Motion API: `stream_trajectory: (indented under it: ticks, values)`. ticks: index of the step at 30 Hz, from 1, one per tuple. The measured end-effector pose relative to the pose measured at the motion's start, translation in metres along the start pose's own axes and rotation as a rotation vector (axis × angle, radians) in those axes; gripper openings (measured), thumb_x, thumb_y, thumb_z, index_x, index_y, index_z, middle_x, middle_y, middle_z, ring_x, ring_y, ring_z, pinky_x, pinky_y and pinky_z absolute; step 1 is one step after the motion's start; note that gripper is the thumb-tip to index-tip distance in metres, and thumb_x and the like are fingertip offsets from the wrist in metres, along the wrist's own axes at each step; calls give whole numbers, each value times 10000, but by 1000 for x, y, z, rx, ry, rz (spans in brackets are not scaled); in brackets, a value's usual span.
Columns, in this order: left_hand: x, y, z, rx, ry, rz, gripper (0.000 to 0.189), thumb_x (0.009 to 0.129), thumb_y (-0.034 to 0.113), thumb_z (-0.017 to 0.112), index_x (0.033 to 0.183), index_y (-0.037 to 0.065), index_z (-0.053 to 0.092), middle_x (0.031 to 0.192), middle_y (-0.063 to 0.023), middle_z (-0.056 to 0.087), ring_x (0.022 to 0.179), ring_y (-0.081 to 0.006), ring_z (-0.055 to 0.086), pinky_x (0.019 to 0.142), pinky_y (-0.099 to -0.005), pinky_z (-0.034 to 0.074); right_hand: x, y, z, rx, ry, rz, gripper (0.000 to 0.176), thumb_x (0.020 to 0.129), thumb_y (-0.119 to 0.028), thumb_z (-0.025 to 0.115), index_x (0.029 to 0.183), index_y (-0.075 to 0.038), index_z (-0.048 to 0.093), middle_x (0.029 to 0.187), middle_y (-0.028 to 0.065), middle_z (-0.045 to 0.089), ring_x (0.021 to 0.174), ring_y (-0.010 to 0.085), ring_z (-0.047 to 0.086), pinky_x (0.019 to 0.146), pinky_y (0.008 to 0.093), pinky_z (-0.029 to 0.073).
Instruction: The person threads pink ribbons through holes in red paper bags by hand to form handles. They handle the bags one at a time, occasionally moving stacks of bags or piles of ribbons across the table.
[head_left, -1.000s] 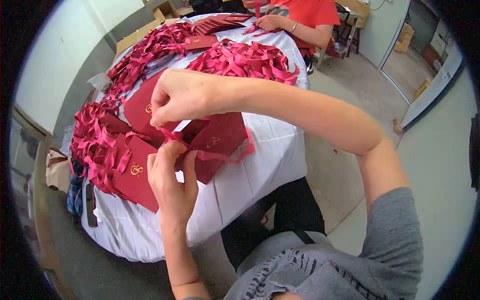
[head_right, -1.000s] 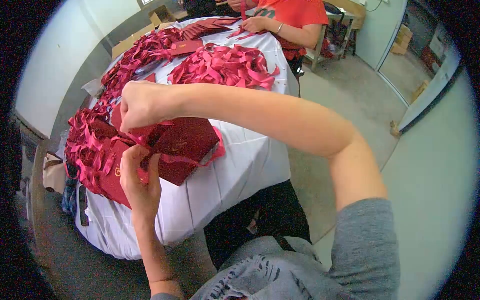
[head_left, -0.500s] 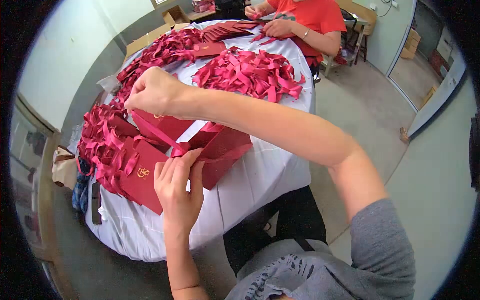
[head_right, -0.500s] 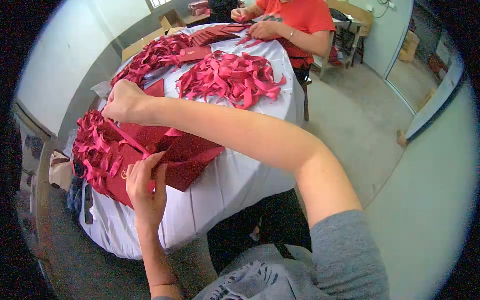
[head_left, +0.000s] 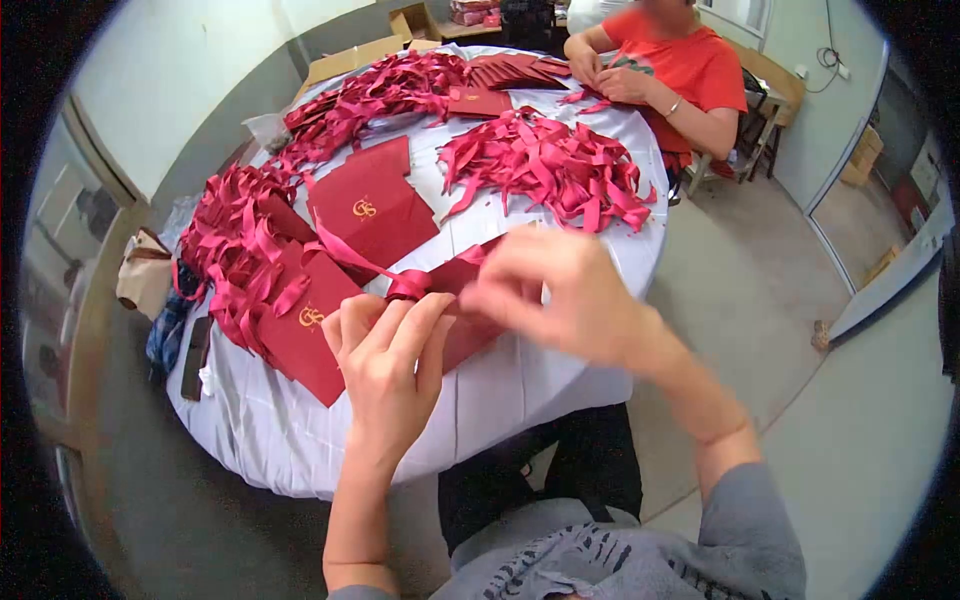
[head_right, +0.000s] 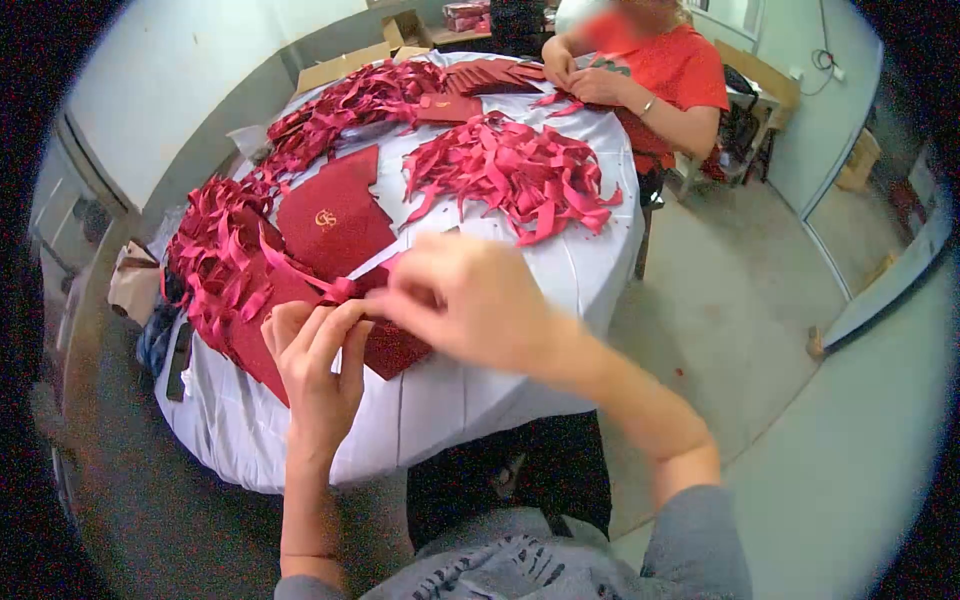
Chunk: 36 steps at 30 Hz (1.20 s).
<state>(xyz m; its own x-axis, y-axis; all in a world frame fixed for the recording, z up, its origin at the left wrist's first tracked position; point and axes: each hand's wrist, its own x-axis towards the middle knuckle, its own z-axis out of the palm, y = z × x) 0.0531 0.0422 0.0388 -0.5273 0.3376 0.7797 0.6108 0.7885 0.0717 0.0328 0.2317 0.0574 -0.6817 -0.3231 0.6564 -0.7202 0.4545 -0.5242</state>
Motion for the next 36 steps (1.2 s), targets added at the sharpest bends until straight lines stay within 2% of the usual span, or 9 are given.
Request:
stream_trajectory:
  ticks: [5,10,14,21,28,30,31,33,36]
  values:
    - [6,4,0,98,46,10,151,737,143,700,881,125,660,763,11,580,800,-194,487,763,-346,313,-41,6,39,-287,40,-39,198,731,-125,686,874,-48,573,900,110,554,835,294,530,728,386,433]
    - [13,9,3,84,41,19,161,716,73,670,877,65,653,883,-48,535,847,-223,495,745,-349,353,-51,10,42,-110,76,-59,171,759,-95,659,888,-38,563,877,121,591,827,303,557,739,397,427]
    - [27,15,0,16,-144,74,332,728,61,619,1060,45,615,886,-51,575,846,-221,501,749,-344,368,-54,15,47,-77,60,-28,127,795,-94,623,888,-41,554,787,127,607,749,316,578,718,405,430]
    - [31,12,23,-112,-65,-10,256,742,47,646,984,42,563,788,-74,585,748,-230,530,737,-352,374,-53,16,47,11,107,0,116,823,-117,610,878,-40,543,765,151,601,693,330,584,636,429,449]
    - [39,0,19,-92,-200,39,144,746,75,653,881,52,609,722,-69,601,725,-228,547,708,-344,370,-49,13,42,186,68,81,135,842,-121,610,913,-24,549,779,172,612,703,359,607,596,414,475]
    - [42,-12,17,-143,-58,-31,159,760,61,636,919,48,631,726,-91,598,729,-247,550,707,-356,375,-50,12,29,149,-11,185,144,843,-121,617,932,-25,557,759,170,619,692,359,612,583,410,472]
    - [43,-23,14,-174,-69,-99,179,768,64,635,947,56,640,750,-103,606,727,-254,551,709,-354,373,-52,16,23,151,-124,228,130,834,-10,607,954,34,582,762,141,630,645,219,638,580,288,496]
    - [45,-35,10,-336,-37,-273,183,787,20,606,967,8,635,793,-150,624,717,-287,568,661,-349,418,-57,22,20,193,-134,256,125,838,-8,603,955,36,588,753,118,631,637,185,630,579,277,499]
    - [39,-49,13,-565,-78,-432,139,812,17,598,944,-27,611,736,-90,603,691,-169,550,641,-283,425,-59,22,8,261,-159,354,114,859,2,573,962,36,609,746,67,630,635,112,610,578,247,504]
